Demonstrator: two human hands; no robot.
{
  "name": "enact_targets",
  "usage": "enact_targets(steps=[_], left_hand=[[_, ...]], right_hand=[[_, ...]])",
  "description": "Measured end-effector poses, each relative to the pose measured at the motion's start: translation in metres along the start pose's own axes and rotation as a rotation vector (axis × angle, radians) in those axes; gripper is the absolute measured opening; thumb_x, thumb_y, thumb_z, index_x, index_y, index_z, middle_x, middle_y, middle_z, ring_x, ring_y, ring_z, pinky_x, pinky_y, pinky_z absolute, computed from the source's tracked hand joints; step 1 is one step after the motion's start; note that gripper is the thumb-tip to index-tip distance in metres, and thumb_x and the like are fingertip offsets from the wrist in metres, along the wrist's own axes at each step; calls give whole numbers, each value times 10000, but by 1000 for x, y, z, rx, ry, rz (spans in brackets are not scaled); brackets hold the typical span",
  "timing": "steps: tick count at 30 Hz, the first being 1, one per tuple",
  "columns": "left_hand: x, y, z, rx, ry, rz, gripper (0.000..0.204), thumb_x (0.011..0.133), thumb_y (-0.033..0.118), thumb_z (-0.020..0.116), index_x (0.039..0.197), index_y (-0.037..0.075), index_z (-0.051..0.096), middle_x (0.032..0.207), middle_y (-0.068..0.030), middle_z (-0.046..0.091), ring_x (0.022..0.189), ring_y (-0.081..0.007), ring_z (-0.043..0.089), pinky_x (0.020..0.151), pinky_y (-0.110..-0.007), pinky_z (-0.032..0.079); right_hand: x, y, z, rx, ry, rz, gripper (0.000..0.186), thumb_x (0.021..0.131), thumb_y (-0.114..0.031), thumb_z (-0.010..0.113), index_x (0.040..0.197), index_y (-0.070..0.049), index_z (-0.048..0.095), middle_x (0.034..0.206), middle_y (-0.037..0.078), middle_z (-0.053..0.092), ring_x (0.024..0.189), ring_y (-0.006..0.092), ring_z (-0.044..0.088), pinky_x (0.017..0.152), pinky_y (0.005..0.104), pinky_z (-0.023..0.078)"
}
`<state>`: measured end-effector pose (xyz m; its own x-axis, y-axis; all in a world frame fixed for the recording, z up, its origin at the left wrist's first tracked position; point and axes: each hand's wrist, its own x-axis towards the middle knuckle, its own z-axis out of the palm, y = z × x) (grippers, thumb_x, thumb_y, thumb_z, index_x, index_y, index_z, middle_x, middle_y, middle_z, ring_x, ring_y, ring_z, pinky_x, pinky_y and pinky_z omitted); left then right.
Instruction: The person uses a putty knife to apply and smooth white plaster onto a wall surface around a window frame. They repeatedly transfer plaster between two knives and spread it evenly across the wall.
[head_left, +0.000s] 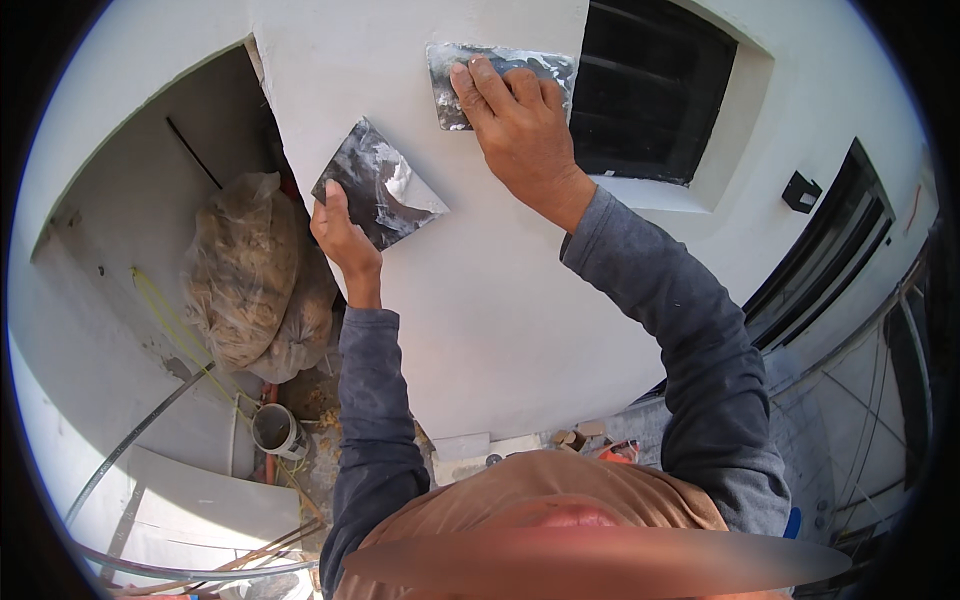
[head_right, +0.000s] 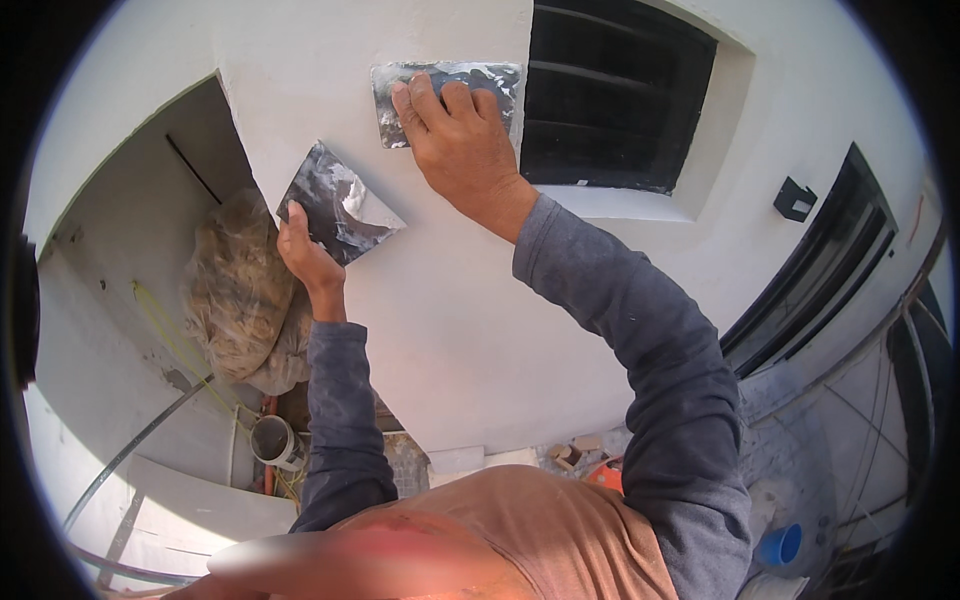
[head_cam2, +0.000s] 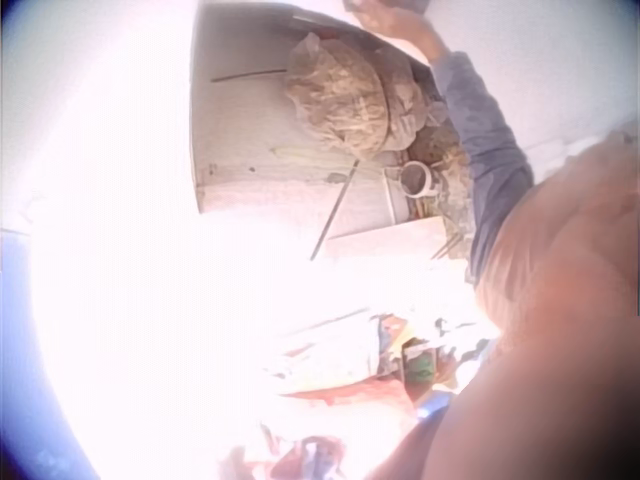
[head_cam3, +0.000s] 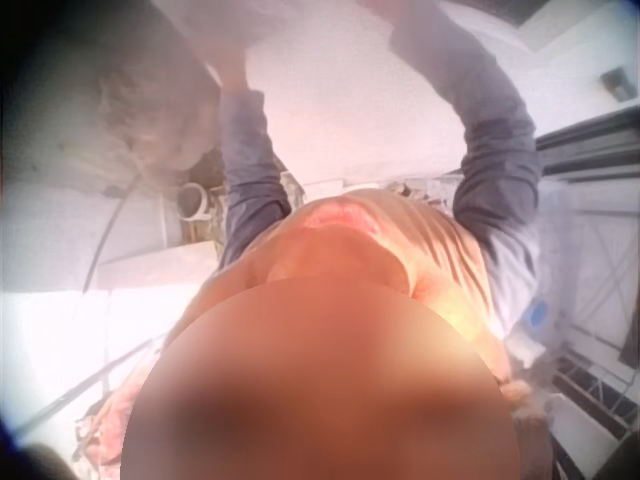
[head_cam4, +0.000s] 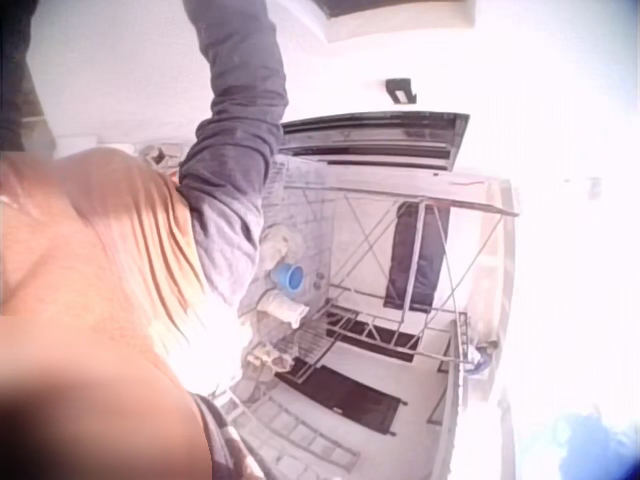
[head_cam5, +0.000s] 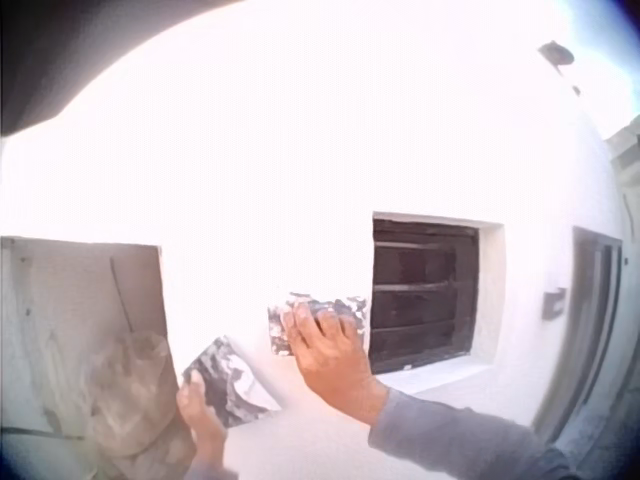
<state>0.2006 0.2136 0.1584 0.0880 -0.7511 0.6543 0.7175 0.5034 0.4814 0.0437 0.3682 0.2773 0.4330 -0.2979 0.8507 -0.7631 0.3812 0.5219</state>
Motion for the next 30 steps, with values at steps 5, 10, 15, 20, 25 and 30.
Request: enact_targets(steps=[5,10,15,20,25,30], left_hand=[[1,2,2,-21,15,-3,327,1069,214,514,1142,-65,667,1086,-62,682,990,-122,610,944,-277,467],[-2,7,5,-2,13,-6,334,1069,219,511,1140,-66,669,1068,-61,686,963,-125,617,915,-280,480],[-3,6,5,29,29,-20,341,1066,264,533,1108,-44,672,1035,-40,670,939,-122,604,860,-278,479],[-1,2,3,-31,27,-3,323,1063,215,524,1130,-61,676,1048,-54,686,940,-121,618,876,-278,493],[-2,5,5,52,37,-6,322,1061,216,527,1136,-61,673,1046,-51,683,934,-120,614,860,-282,495],[-3,9,10,2,48,-15,340,1063,230,528,1155,-68,664,1050,-55,679,928,-122,607,846,-279,490]], right_hand=[[17,49,-19,-119,186,24,379,885,-122,699,1264,-118,687,1190,34,677,1024,208,567,852,391,408],[62,120,-15,-203,304,118,340,886,-89,579,1206,-58,688,1158,75,699,988,277,604,843,422,437],[53,110,1,-124,233,51,343,893,-91,574,1218,-59,680,1205,72,679,1031,277,585,866,437,456],[4,49,17,-109,207,-23,436,876,-126,682,1311,-104,678,1234,27,648,1008,218,543,855,395,400],[-38,-3,-11,60,-103,-34,472,889,-50,685,1356,-112,663,1276,37,659,1038,212,563,887,387,438],[16,66,-21,-118,189,42,398,877,-120,702,1275,-118,678,1180,32,667,1047,212,587,815,391,453]])
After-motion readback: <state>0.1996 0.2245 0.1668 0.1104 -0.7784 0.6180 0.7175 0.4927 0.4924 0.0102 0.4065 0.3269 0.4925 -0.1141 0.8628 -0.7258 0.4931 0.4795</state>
